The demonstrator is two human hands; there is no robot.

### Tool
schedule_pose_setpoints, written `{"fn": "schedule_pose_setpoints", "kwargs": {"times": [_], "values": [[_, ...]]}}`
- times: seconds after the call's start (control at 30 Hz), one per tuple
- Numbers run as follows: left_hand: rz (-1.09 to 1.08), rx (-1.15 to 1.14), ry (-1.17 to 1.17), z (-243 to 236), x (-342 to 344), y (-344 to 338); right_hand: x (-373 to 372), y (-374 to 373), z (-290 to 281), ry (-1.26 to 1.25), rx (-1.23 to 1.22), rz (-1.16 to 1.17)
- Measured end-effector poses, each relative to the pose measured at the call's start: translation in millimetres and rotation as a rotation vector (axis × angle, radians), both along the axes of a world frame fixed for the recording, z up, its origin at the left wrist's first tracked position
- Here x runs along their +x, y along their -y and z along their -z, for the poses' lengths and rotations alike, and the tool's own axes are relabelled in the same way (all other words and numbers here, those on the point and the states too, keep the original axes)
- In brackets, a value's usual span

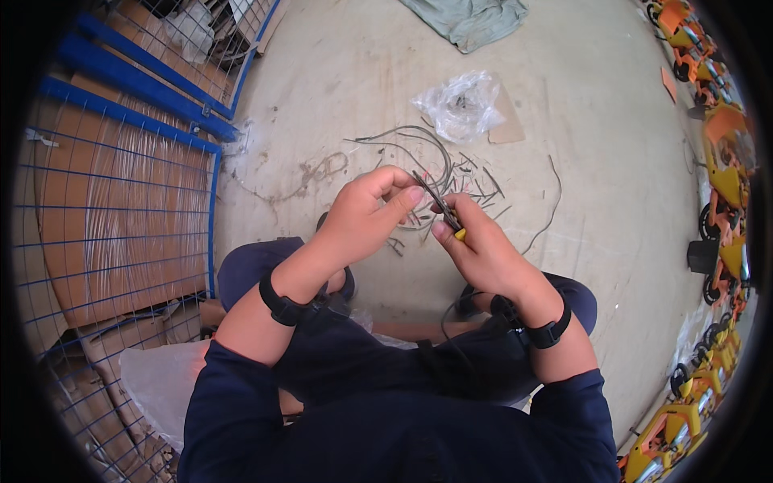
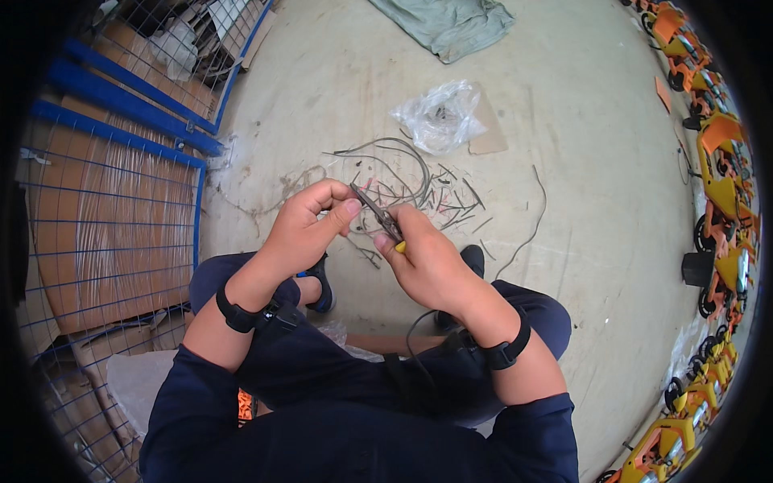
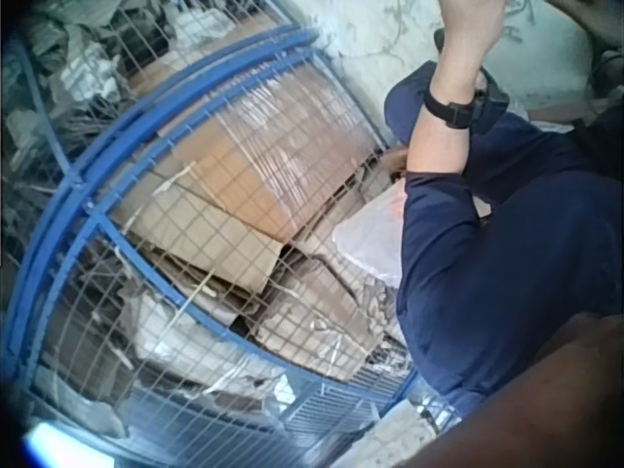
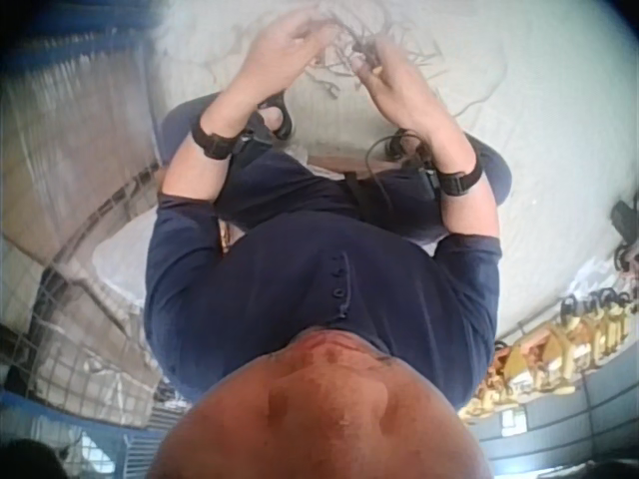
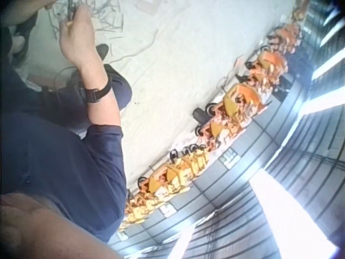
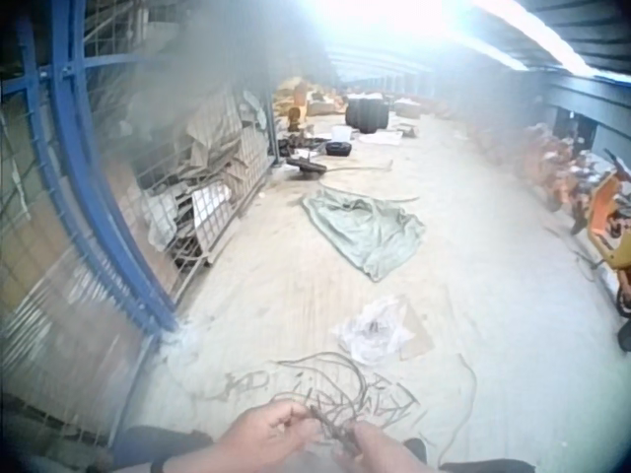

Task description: The person uses wire strippers to remove the insulation from several pieces of wire by hand while sitting on the floor.

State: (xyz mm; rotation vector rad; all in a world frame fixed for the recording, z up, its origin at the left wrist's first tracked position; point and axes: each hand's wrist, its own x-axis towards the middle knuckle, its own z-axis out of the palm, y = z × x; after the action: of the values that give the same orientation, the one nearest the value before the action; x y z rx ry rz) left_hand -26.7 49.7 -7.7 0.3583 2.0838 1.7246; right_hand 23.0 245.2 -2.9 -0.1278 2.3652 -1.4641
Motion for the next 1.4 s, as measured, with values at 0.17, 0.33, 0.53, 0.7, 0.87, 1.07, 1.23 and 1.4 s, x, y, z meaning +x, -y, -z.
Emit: {"fn": "schedule_pose_setpoints", "kwargs": {"times": [0.17,0.33,0.53,0.7,0.87,1.07,1.23,1.4], "values": [[-0.059,-0.033,-0.036,5.1,3.6,-0.6,1.6,-3.8,-2.2,0.138,-0.181,-0.082],[-0.053,0.052,0.0,1.4,5.9,-0.1,-1.8,-8.5,-8.0,0.408,-0.351,-0.126],[-0.06,0.149,0.009,1.5,5.5,-1.5,-3.6,-7.6,-8.9,0.4,-0.293,-0.146],[-0.045,0.051,-0.043,3.1,4.9,3.2,-4.5,-7.4,-11.1,0.474,-0.398,-0.098],[-0.05,0.051,-0.066,4.1,5.0,4.7,-3.9,-8.0,-9.1,0.496,-0.441,-0.096],[-0.058,0.053,-0.11,2.0,6.0,3.7,-4.6,-10.5,-7.2,0.525,-0.468,-0.109],[-0.059,0.072,-0.104,-0.2,5.9,4.6,-5.0,-10.3,-6.9,0.527,-0.473,-0.119],[-0.065,0.047,-0.131,-0.2,5.8,4.8,-5.0,-10.9,-9.1,0.508,-0.451,-0.111]]}}
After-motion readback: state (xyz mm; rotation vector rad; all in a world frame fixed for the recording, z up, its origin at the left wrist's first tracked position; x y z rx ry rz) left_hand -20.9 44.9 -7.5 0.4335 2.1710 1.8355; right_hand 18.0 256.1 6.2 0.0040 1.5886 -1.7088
